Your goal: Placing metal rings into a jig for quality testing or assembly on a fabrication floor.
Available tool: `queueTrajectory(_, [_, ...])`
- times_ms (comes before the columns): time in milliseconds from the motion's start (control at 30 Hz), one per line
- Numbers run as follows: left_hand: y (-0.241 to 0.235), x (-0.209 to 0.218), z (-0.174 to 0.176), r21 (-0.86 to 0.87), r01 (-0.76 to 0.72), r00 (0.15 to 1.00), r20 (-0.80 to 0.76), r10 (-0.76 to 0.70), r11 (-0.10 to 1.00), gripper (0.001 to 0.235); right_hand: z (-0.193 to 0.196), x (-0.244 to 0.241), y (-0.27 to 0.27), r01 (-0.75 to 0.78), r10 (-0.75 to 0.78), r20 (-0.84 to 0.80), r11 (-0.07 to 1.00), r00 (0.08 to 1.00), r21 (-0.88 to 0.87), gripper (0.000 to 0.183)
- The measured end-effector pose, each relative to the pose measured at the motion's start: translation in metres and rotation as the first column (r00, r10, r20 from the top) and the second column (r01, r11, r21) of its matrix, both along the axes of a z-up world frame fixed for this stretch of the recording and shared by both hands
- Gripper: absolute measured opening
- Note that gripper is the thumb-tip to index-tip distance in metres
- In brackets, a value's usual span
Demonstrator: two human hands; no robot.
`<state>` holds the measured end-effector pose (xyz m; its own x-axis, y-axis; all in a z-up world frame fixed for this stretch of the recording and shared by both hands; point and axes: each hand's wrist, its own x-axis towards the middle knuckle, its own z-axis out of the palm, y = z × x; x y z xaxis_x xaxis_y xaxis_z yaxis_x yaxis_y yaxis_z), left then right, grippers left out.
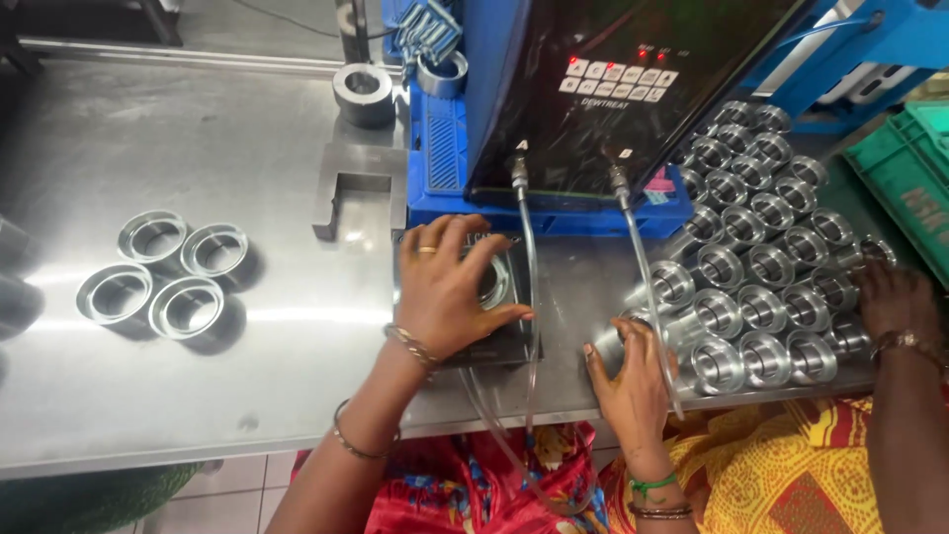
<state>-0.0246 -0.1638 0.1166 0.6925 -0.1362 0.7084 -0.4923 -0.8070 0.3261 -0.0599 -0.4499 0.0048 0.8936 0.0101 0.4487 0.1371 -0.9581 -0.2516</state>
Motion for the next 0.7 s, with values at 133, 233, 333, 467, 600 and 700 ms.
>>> queueTrajectory(133, [0.039,0.002,0.003,-0.028,0.053,0.993,-0.101,-0.056,0.998,0.080,0.003,0.000,0.002,-0.002,0.002,0.026,1.000,1.000,0.018,0.051])
queueTrajectory(233, [0.069,0.001,-0.009,-0.026,0.079,0.993,-0.084,-0.081,0.997,0.084,0.004,0.000,0.002,-0.015,0.014,0.028,1.000,0.999,0.016,0.052])
queueTrajectory(333, [0.070,0.001,-0.019,-0.050,-0.036,0.984,-0.175,0.027,0.998,0.081,0.006,0.001,0.007,-0.002,0.001,0.017,0.999,1.000,0.041,0.051])
queueTrajectory(467, [0.032,-0.004,-0.005,-0.009,0.080,0.973,-0.216,-0.081,0.997,0.092,0.006,0.000,0.006,0.016,-0.016,0.009,0.999,1.000,0.043,0.050])
queueTrajectory(600, [0.020,0.005,-0.007,-0.018,0.109,0.973,-0.202,-0.111,0.994,0.088,0.011,-0.001,0.008,0.023,-0.025,0.022,0.998,0.999,0.051,0.047])
queueTrajectory(700, [0.018,0.006,-0.005,-0.075,0.098,0.966,-0.234,-0.113,0.992,0.082,0.013,-0.001,0.010,0.035,-0.035,-0.003,0.998,0.999,0.058,0.046])
